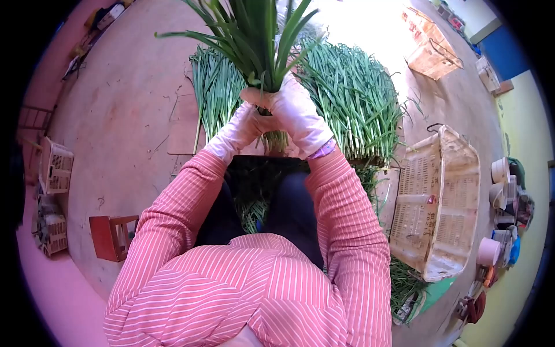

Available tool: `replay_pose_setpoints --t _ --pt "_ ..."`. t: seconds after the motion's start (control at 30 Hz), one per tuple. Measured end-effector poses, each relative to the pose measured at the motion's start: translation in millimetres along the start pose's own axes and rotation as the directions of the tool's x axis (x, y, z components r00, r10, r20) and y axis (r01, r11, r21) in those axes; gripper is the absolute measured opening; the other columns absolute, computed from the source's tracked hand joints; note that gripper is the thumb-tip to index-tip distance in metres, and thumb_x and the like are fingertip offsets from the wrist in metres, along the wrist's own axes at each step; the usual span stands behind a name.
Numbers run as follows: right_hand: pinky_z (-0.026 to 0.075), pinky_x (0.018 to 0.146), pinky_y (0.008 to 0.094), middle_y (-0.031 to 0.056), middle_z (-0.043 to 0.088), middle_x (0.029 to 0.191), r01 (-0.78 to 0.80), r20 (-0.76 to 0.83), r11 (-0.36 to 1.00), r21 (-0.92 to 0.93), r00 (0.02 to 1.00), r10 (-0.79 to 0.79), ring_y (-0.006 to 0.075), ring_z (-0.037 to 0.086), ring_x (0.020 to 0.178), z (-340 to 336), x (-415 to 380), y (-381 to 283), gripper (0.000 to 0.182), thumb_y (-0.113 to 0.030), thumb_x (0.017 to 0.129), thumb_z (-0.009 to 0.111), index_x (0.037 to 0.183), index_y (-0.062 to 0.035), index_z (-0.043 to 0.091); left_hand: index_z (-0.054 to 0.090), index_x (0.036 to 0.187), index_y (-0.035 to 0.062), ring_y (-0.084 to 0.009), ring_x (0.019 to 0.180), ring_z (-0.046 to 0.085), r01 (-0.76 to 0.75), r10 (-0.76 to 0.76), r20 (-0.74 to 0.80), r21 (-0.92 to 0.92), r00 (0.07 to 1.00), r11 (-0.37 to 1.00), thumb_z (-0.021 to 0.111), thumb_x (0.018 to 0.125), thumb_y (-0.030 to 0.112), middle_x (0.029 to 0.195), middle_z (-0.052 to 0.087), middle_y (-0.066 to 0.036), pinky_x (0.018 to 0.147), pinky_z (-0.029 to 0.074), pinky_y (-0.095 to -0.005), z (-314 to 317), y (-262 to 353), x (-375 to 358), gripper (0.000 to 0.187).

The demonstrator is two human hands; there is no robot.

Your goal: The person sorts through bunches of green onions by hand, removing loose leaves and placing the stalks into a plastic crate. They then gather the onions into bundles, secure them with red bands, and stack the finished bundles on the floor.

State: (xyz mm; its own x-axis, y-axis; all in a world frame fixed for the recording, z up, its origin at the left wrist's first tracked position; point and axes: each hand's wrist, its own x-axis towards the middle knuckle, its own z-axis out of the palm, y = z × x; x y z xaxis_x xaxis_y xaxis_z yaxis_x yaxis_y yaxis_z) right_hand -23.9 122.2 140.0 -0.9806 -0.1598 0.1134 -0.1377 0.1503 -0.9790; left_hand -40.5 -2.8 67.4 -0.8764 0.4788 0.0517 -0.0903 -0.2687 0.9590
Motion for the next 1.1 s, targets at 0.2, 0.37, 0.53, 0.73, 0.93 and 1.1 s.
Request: replay_pose_setpoints --t 0.2,0.37,0.53,0.73,0.93,1.1 --pt "0.051 0.083 0.0333 0.0112 0.064 0.108 0.03 -0.013 0.984 -0.177 0.999 -0.033 0.0195 0.061 0.098 -5.5 9.9 18.5 0.058 -0.019 0.074 0.078 0.123 -0.0027 0.053 0.066 0.103 0.0034 -0.011 0.086 0.061 -0.032 0.032 0.004 0.054 0.999 0.998 0.074 0.08 0.009 0.097 0.067 -0.002 0.079 0.051 -0.0266 -15.6 -16.0 8.3 0.025" --pt "0.042 0.1 0.0341 0.0217 0.044 0.137 0.122 -0.005 0.992 -0.034 0.992 -0.122 0.028 0.05 0.122 7.4 -24.2 70.9 0.115 -0.028 0.068 0.084 0.147 0.0039 0.007 0.066 0.101 0.0039 -0.0147 0.081 0.064 0.235 -0.316 -0.143 -0.409 0.938 0.882 0.07 0.082 0.012 0.091 0.067 -0.005 0.075 0.052 -0.0283 -13.7 -8.7 -3.9 0.021" --pt "0.047 0.09 0.0285 0.0081 0.066 0.108 -0.454 0.366 0.879 0.146 0.85 0.379 0.0172 0.063 0.097 2.9 -68.4 86.1 0.054 -0.026 0.082 0.073 0.124 0.0005 0.053 0.045 0.131 0.0026 -0.0251 0.092 0.064 0.269 -0.325 -0.002 -0.557 0.946 0.786 0.067 0.086 0.015 0.105 0.064 -0.012 0.085 0.053 -0.0409 -42.6 -26.6 1.8 0.051" --pt "0.051 0.084 0.0315 0.0114 0.065 0.112 -0.599 0.513 0.701 0.388 0.772 0.375 0.0183 0.064 0.097 8.2 -73.6 88.1 0.047 -0.025 0.088 0.067 0.125 -0.0019 0.051 0.047 0.131 0.0015 -0.0246 0.092 0.064 0.337 -0.381 0.041 -0.559 0.924 0.758 0.067 0.085 0.018 0.104 0.064 -0.012 0.085 0.054 -0.0401 -37.0 -19.2 1.1 0.053" --pt "0.054 0.074 0.0294 0.0113 0.067 0.102 -0.633 0.512 0.522 0.571 0.772 0.377 0.0185 0.067 0.085 45.9 -90.3 101.0 0.042 -0.025 0.09 0.065 0.121 0.0003 0.056 0.052 0.126 0.0009 -0.0243 0.088 0.063 0.23 -0.329 -0.031 -0.654 0.944 0.721 0.063 0.087 0.02 0.102 0.064 -0.013 0.085 0.053 -0.0379 -30.6 -18.3 -2.5 0.045" --pt "0.049 0.062 0.0229 -0.0004 0.062 0.082 -0.609 0.487 0.546 0.576 0.792 0.368 0.0082 0.059 0.066 39.8 -93.3 92.7 0.036 -0.024 0.092 0.061 0.12 -0.0007 0.059 0.061 0.109 0.0043 -0.0252 0.088 0.066 0.346 -0.47 -0.094 -0.554 0.878 0.757 0.069 0.085 0.037 0.101 0.067 -0.013 0.081 0.055 -0.0411 -24.2 -3.1 -5.4 0.042"
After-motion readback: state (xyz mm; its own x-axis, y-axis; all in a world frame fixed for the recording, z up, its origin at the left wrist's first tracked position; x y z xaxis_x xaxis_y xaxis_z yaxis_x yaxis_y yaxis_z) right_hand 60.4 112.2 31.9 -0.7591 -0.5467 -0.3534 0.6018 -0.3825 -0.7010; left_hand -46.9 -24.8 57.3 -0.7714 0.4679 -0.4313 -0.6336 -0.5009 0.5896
